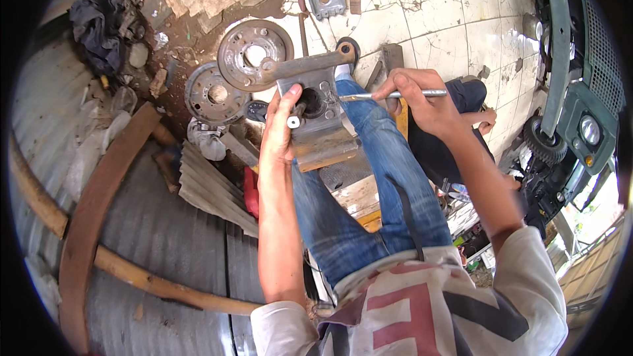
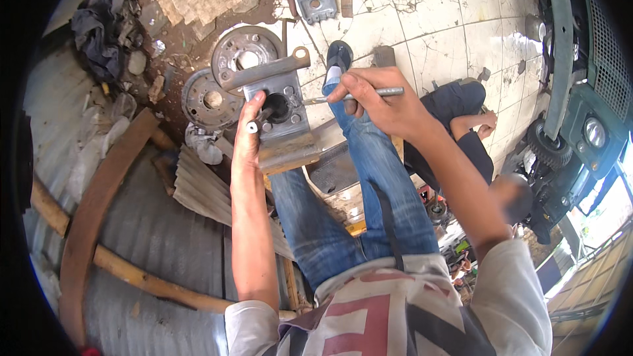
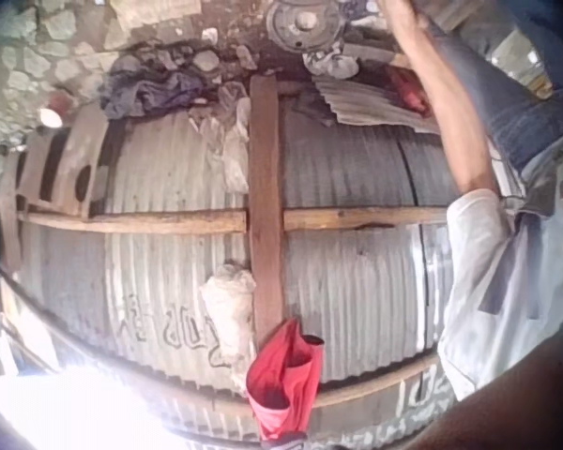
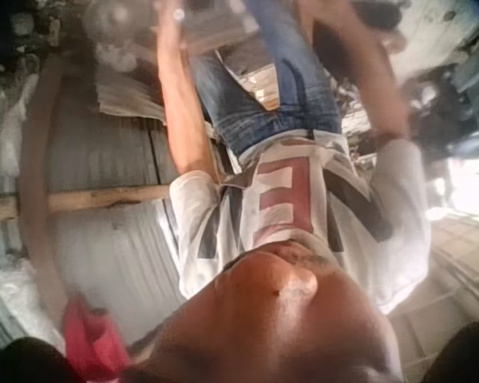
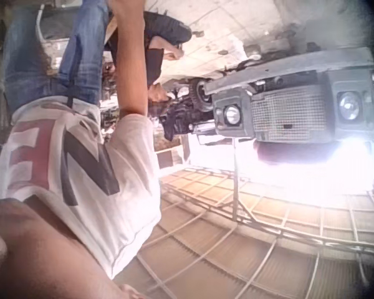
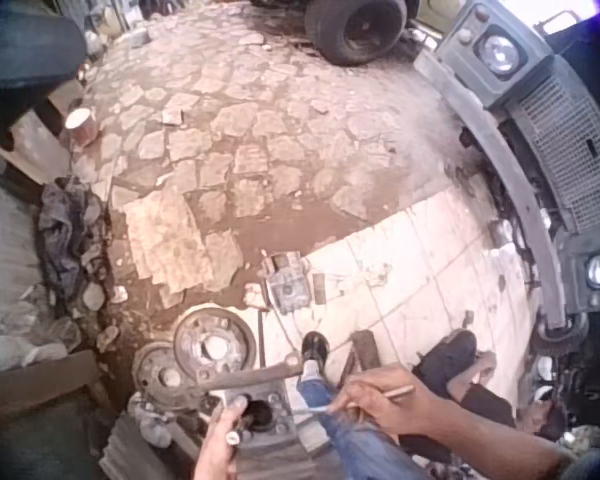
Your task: The person sits on the floor and uses a metal rod to scrape and clean a brake drum and caliper assembly. They rotate the drum to access different areas, then place it aside and continue scraping the caliper body.
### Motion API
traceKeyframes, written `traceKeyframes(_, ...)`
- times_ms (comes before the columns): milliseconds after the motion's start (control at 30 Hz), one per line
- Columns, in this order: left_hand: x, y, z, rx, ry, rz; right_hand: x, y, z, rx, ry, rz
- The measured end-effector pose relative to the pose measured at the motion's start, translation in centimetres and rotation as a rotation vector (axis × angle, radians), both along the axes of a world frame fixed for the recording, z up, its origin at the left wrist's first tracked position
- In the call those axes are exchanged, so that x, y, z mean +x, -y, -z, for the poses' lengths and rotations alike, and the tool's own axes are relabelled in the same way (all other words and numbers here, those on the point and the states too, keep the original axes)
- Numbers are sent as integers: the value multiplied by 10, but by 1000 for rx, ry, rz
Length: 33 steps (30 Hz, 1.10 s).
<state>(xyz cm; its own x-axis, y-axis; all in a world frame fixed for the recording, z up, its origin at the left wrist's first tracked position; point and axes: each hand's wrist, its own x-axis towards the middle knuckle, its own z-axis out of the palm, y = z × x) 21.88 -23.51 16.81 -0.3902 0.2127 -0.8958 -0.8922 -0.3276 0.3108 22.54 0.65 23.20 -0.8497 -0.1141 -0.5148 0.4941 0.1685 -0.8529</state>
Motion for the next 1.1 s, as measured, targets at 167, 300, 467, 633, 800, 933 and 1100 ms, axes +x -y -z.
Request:
traceKeyframes(167,38,46,96,-100,83,-70,9,35,74,22,48,78)
traceKeyframes(300,51,69,137,-65,96,-156,-2,55,135,-147,33,261)
traceKeyframes(467,45,63,146,-44,112,-311,-18,72,190,-192,99,148)
traceKeyframes(633,50,73,166,8,106,-373,-19,76,224,-446,115,93)
traceKeyframes(800,29,64,156,34,46,-415,-38,93,222,-559,83,97)
traceKeyframes(933,10,49,146,-22,47,-417,-51,103,222,-652,125,274)
traceKeyframes(1100,12,50,148,-42,-204,-402,-57,97,208,-711,25,428)
